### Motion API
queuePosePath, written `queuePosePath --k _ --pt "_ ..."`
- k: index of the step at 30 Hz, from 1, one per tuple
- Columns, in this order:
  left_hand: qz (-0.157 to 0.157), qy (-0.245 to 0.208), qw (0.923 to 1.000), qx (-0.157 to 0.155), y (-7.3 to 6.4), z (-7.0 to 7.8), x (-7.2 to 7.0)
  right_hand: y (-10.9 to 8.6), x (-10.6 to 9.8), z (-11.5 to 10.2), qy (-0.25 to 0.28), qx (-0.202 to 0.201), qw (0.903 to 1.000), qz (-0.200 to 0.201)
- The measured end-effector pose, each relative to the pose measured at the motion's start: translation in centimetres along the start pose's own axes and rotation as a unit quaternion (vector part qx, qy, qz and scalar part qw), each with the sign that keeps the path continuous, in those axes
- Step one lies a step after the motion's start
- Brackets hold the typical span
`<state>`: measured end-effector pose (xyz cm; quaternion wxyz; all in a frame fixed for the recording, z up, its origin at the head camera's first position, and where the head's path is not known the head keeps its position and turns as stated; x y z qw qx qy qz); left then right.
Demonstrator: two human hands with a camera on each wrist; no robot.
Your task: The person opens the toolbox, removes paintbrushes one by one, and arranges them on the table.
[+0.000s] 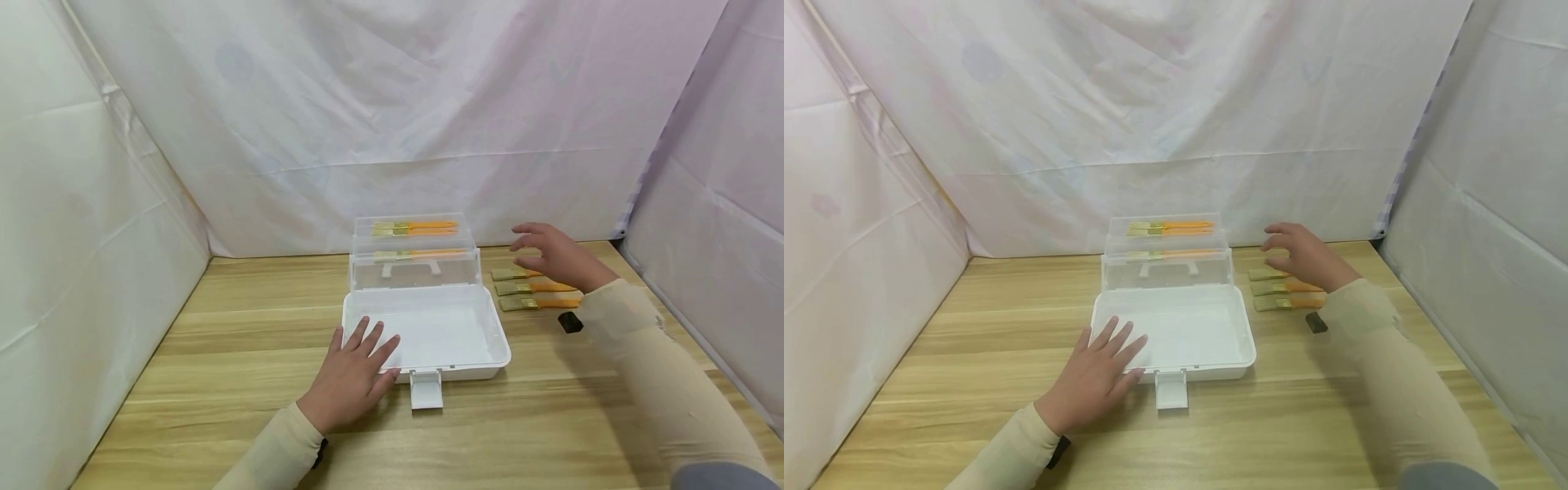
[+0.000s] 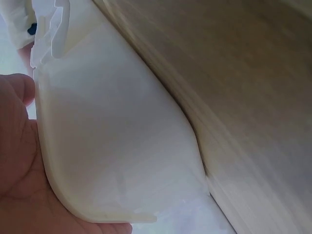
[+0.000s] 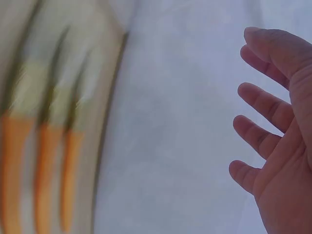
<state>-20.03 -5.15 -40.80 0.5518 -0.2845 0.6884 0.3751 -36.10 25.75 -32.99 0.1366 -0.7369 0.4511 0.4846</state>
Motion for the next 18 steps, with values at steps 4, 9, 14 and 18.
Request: queuePosePath --k 4,9,14,18 --pt "-0.002 -0.001 1.0000 0.001 0.0 0.0 0.0 1.8 -0.4 -2.4 0.017 -0.014 0.9997 0.012" --pt "0.000 -0.001 1.0000 0.000 0.1 0.0 0.1 4.1 -0.2 -4.9 0.024 -0.017 0.9996 -0.003" --pt "0.003 0.003 1.0000 -0.001 0.1 0.0 0.1 6.1 0.6 -6.8 0.015 -0.046 0.9985 -0.027" --pt "0.002 0.004 1.0000 0.001 0.1 0.1 0.1 7.3 1.3 -7.7 0.011 -0.072 0.9965 -0.042"
Point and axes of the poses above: each hand's wrist, its own y-axis towards the middle knuckle, its own x-axis out of the palm, z = x × y, the point moved 9 cm from there along y, towards the middle knuckle, and after that the axes turned 13 degrees about y, right-handed, at the moved point
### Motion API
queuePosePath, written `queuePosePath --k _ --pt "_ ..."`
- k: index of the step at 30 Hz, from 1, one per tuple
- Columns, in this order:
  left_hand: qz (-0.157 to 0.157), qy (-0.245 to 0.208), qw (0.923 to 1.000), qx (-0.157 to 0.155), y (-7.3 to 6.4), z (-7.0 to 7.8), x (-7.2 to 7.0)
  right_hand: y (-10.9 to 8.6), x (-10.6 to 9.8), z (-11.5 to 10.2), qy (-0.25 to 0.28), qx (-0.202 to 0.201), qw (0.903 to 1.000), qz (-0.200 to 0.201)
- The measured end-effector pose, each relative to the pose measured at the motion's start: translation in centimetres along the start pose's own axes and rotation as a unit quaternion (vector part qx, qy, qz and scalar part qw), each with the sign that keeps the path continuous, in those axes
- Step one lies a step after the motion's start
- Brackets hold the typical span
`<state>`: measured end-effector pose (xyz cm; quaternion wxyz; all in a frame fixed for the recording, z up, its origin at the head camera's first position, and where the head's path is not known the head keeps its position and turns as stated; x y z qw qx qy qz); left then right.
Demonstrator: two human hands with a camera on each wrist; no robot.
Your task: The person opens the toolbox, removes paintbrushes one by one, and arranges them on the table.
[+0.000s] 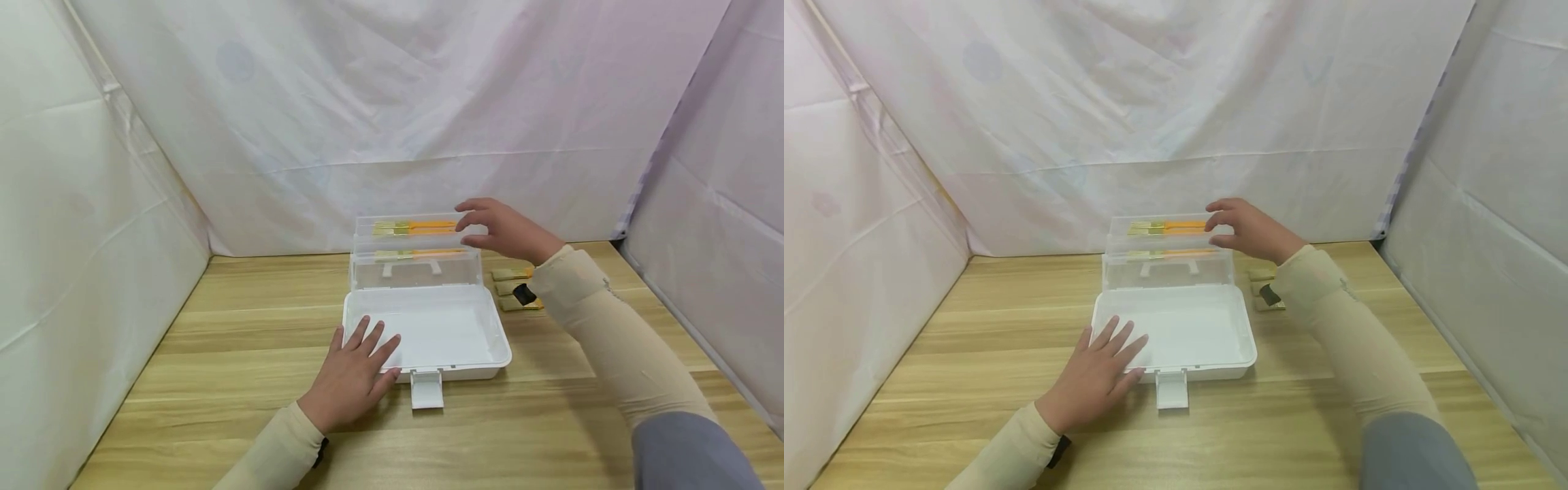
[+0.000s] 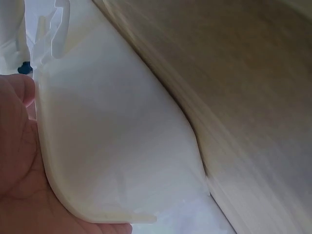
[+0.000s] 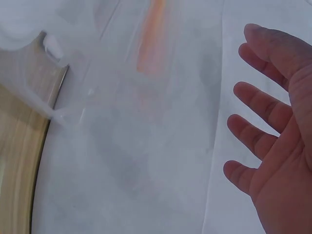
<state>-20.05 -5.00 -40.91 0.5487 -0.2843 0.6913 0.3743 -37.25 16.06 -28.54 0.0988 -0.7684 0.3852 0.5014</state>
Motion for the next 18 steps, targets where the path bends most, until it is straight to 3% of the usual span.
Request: queuePosePath --k 8,18 --pt "0.002 0.006 1.0000 -0.007 -0.2 -0.1 -0.1 3.2 1.8 -0.6 0.019 -0.026 0.9990 -0.031" --pt "0.004 0.004 1.0000 -0.004 -0.3 0.2 -0.1 5.2 4.2 0.7 0.029 0.018 0.9973 -0.065"
Point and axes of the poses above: each hand's wrist, its own y-axis towards the middle knuckle, its own x-axis out of the palm, z = x × y, the point moved 9 cm from there along y, towards the middle knuckle, and after that the axes turned 13 degrees about y, right-handed, at the moved point
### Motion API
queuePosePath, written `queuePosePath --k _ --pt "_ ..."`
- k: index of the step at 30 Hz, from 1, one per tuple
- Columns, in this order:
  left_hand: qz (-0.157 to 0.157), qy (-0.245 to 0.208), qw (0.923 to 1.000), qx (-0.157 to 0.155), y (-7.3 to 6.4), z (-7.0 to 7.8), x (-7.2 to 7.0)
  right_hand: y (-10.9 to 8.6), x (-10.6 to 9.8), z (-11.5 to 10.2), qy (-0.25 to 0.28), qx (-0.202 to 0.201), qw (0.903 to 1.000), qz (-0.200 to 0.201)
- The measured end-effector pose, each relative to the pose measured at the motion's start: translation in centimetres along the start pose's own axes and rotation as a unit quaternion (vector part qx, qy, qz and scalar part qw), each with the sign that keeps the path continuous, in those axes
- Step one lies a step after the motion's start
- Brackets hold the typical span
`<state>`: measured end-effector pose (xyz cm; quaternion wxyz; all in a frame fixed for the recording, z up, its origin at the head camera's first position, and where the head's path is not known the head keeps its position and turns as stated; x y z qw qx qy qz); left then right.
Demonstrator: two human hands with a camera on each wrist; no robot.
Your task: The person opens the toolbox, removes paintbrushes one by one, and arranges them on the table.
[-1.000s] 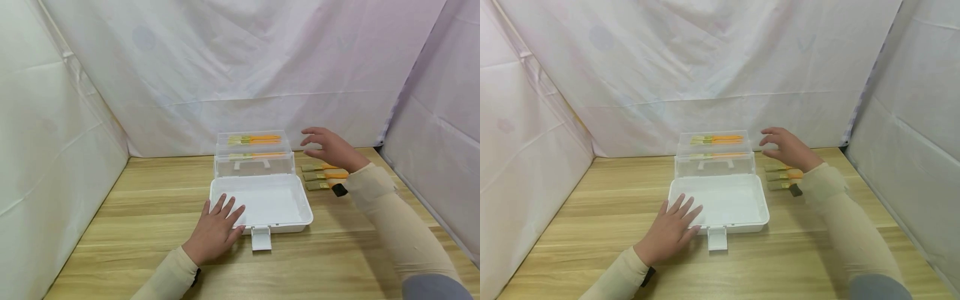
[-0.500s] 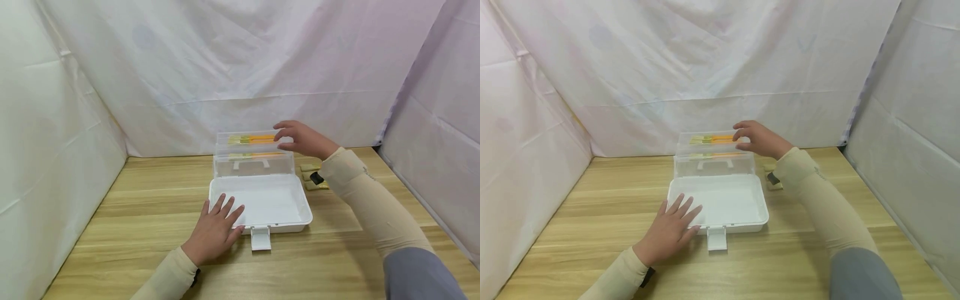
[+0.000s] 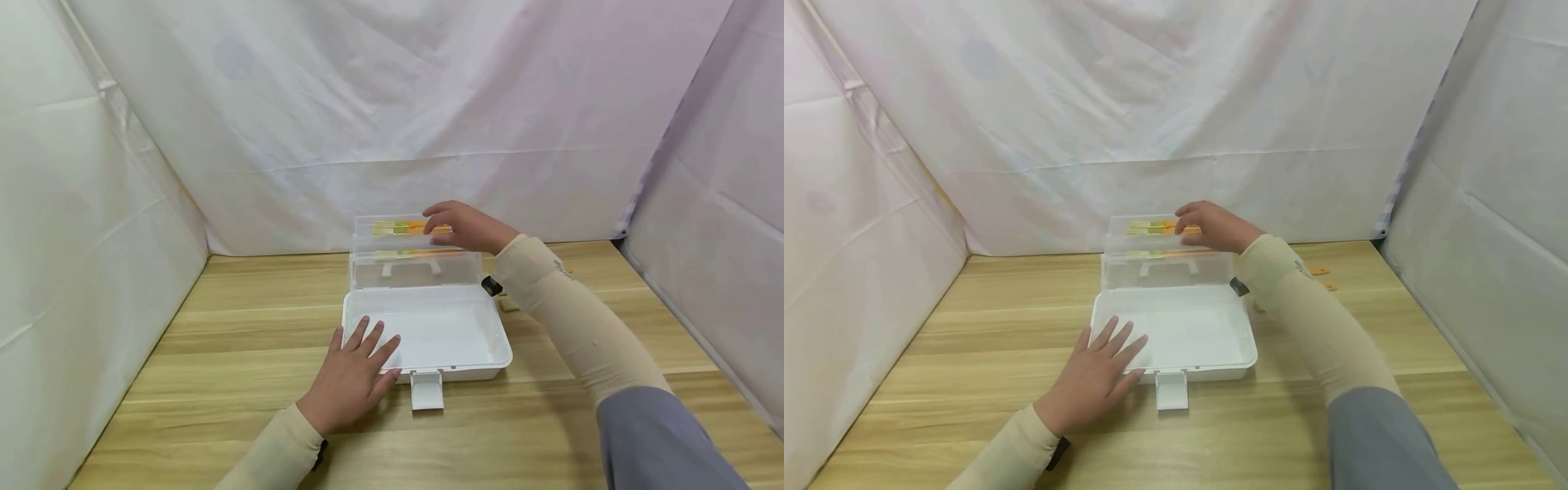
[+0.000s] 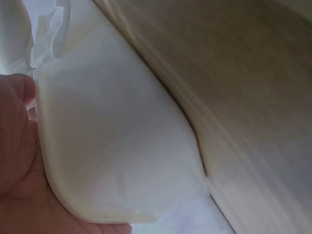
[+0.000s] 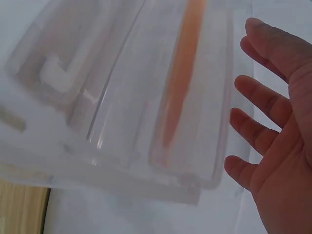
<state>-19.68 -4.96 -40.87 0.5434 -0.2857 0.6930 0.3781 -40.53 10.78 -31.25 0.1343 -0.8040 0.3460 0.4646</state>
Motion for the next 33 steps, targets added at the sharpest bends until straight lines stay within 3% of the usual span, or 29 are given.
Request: queuePosePath --k 16,27,33 --pt "0.014 -0.003 0.9999 0.002 -0.1 0.2 -0.4 1.8 2.6 0.6 0.025 0.027 0.9973 -0.063" --pt "0.011 -0.008 0.9999 0.004 0.2 0.0 -0.2 2.5 3.1 2.2 0.022 0.060 0.9966 -0.052" --pt "0.002 -0.008 1.0000 0.002 0.2 -0.1 0.1 2.6 3.3 1.9 0.007 0.049 0.9975 -0.050"
Point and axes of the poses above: each hand's wrist, its own y-axis towards the middle knuckle, its own x-axis out of the palm, z = x × y, the point moved 9 cm from there along y, towards the middle knuckle, and after that the axes turned 13 degrees about y, right-handed, at the moved point
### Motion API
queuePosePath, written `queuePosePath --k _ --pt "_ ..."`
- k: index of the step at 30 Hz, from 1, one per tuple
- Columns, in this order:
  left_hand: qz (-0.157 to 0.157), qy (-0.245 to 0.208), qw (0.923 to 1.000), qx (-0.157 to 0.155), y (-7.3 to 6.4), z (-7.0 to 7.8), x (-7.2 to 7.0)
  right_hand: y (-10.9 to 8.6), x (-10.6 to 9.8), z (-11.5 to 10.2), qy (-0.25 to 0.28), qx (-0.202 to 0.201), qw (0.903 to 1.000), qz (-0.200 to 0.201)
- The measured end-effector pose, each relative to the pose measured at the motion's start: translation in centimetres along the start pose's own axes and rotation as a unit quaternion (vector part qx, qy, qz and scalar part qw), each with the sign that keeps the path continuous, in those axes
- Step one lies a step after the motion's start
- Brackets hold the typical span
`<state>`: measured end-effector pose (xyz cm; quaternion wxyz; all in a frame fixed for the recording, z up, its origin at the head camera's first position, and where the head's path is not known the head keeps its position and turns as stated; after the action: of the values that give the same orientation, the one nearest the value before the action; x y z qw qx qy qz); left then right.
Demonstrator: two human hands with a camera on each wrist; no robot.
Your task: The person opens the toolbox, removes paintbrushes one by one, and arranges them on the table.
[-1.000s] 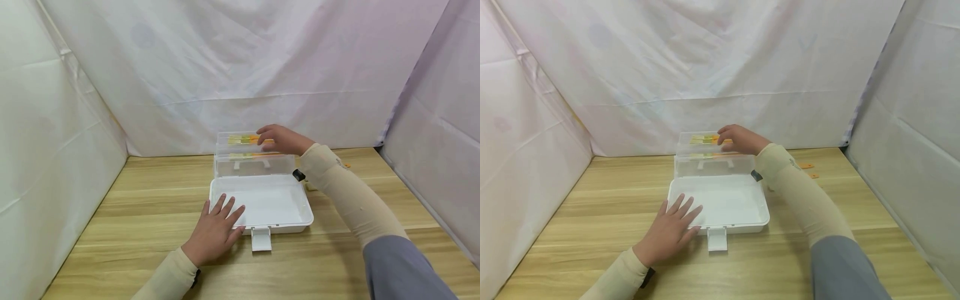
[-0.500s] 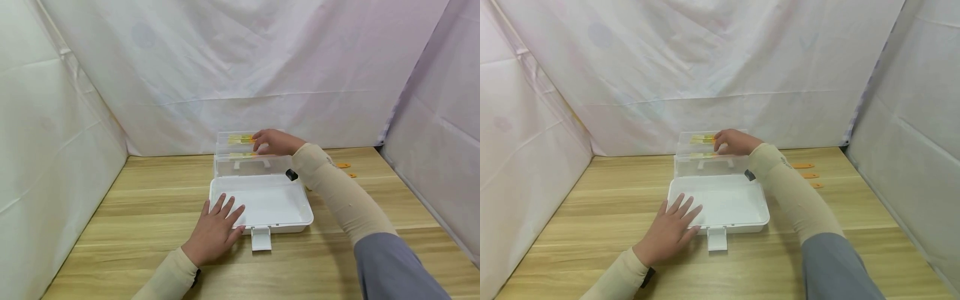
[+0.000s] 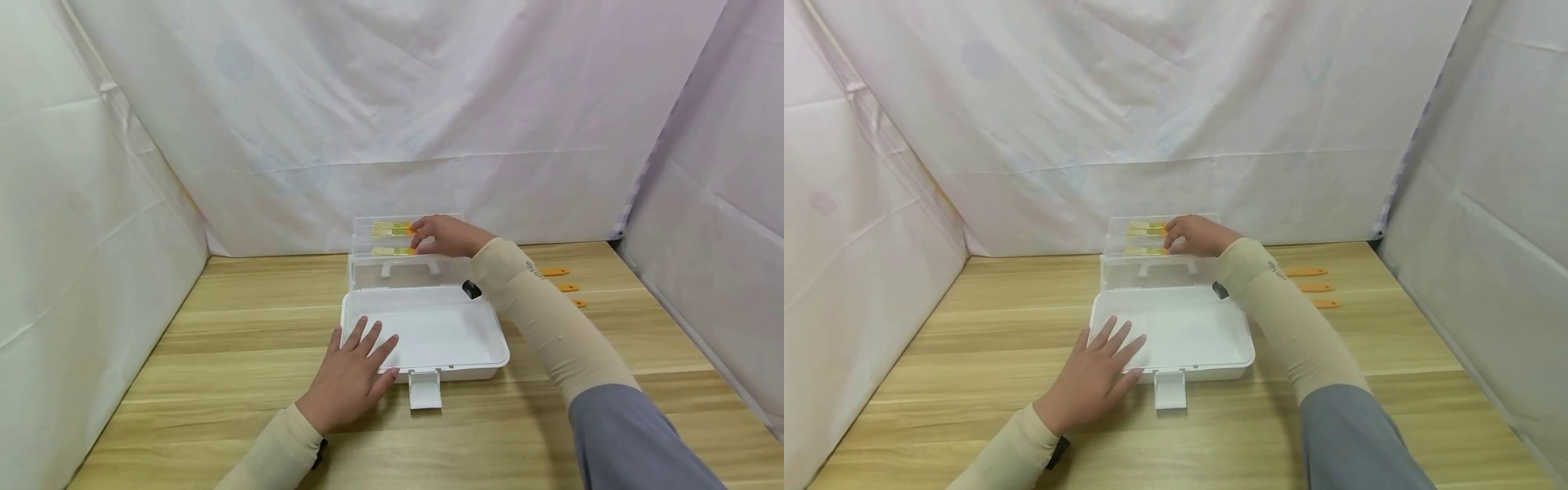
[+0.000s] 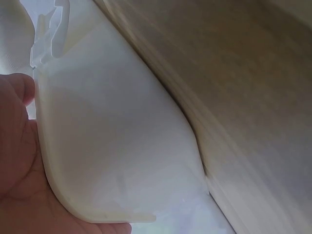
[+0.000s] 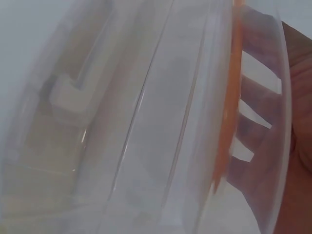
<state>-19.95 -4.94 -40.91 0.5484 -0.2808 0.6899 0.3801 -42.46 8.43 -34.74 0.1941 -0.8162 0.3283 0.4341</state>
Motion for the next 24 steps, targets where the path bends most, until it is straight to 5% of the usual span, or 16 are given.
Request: queuePosePath --k 24 --pt "-0.011 0.002 0.9999 -0.007 -0.17 -0.47 0.19 0.54 0.24 -0.63 -0.018 -0.019 0.9991 0.034"
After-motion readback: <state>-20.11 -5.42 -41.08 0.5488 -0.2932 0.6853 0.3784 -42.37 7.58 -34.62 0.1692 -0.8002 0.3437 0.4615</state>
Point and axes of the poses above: each hand's wrist, its own y-axis towards the middle knuckle, its own x-axis out of the palm, z = x × y, the point moved 9 cm from there along y, towards the middle knuckle, and after that the axes turned 13 degrees about y, right-handed, at the moved point
